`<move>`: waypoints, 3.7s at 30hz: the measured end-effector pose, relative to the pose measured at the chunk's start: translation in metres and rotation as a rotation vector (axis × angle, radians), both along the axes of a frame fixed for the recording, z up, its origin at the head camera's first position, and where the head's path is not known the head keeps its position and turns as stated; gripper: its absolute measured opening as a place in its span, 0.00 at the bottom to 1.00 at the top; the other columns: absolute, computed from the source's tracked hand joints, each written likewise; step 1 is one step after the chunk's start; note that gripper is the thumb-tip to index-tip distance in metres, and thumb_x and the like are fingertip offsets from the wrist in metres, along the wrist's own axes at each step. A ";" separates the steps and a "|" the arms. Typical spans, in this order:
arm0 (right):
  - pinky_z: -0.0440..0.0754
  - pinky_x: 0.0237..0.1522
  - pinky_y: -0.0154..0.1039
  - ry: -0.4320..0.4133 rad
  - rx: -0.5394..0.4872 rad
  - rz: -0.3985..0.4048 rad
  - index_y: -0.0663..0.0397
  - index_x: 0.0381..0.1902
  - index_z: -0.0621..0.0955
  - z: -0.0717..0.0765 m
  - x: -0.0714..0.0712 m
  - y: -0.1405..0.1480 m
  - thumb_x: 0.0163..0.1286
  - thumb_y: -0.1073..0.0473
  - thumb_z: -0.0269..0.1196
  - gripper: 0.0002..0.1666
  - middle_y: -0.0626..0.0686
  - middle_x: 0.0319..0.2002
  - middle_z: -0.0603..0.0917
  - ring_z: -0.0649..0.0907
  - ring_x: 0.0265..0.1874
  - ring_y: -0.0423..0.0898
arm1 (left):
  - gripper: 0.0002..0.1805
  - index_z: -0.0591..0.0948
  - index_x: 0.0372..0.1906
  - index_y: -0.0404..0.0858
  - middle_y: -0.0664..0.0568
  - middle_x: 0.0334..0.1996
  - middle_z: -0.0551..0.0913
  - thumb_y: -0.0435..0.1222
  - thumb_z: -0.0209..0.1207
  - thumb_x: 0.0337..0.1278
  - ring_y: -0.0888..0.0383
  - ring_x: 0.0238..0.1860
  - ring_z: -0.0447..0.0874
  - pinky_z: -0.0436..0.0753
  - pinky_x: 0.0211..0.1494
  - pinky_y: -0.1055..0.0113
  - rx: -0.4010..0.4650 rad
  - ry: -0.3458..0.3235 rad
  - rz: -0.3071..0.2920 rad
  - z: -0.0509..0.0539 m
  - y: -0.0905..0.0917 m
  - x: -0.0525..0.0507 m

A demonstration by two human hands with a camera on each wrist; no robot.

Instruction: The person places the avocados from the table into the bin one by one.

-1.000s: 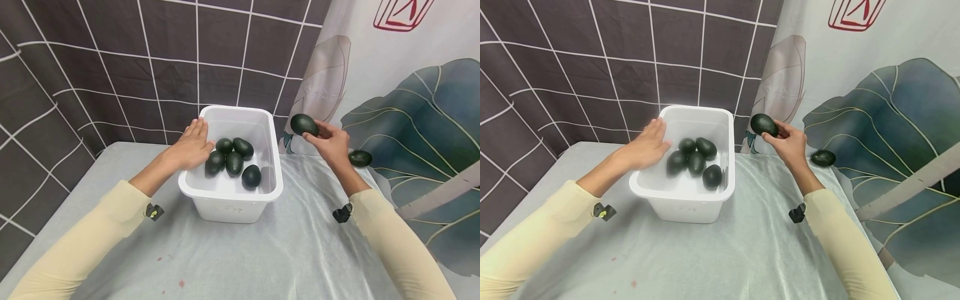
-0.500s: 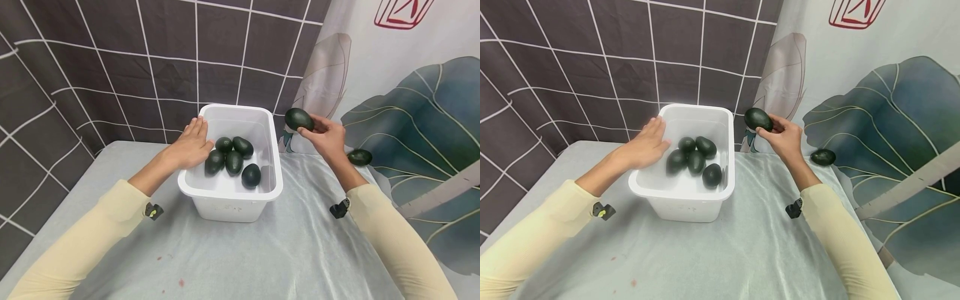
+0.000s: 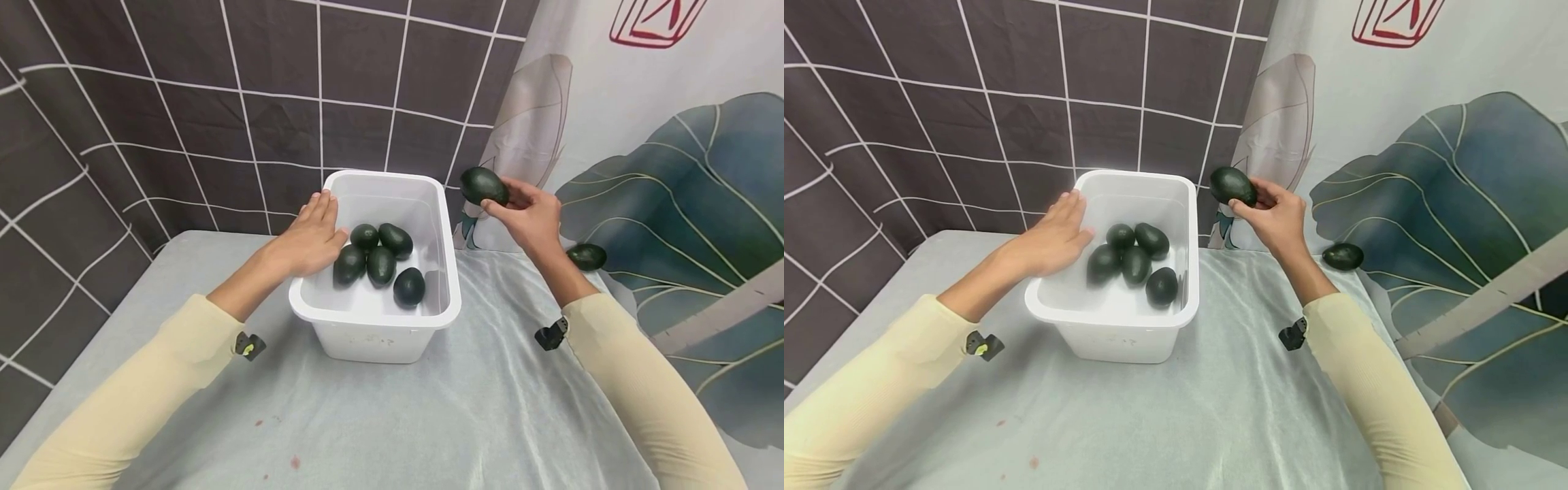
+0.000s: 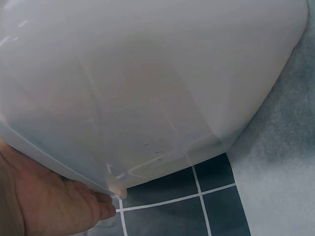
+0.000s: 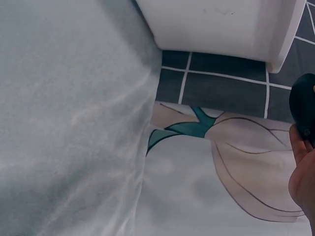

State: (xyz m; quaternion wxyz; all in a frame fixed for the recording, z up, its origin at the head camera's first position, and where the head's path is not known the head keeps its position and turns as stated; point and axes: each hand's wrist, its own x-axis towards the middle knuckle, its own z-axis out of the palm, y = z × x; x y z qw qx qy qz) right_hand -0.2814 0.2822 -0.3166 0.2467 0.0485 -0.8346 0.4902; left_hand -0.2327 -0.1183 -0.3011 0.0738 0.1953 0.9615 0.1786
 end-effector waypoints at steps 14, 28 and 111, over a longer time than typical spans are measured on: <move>0.86 0.51 0.20 -0.034 -0.030 0.033 0.56 0.68 0.90 0.010 0.000 -0.012 0.65 0.56 0.84 0.34 0.64 0.62 0.93 0.89 0.43 0.23 | 0.44 0.38 0.90 0.22 0.29 0.92 0.30 0.48 0.34 0.91 0.33 0.94 0.23 0.35 0.97 0.41 0.004 0.003 0.003 -0.001 0.000 0.000; 0.87 0.50 0.21 0.003 -0.061 0.083 0.56 0.66 0.91 0.016 -0.002 -0.029 0.64 0.59 0.84 0.32 0.58 0.55 0.95 0.90 0.43 0.26 | 0.44 0.39 0.90 0.22 0.29 0.92 0.30 0.47 0.35 0.91 0.33 0.94 0.23 0.35 0.97 0.41 0.006 0.005 0.005 -0.001 -0.001 0.001; 0.90 0.69 0.48 -0.040 -0.004 0.183 0.60 0.65 0.90 -0.006 0.010 -0.038 0.68 0.58 0.82 0.29 0.59 0.59 0.95 0.94 0.61 0.53 | 0.43 0.39 0.90 0.22 0.28 0.92 0.30 0.47 0.34 0.92 0.33 0.94 0.24 0.34 0.97 0.40 0.027 -0.009 0.003 0.001 0.001 0.002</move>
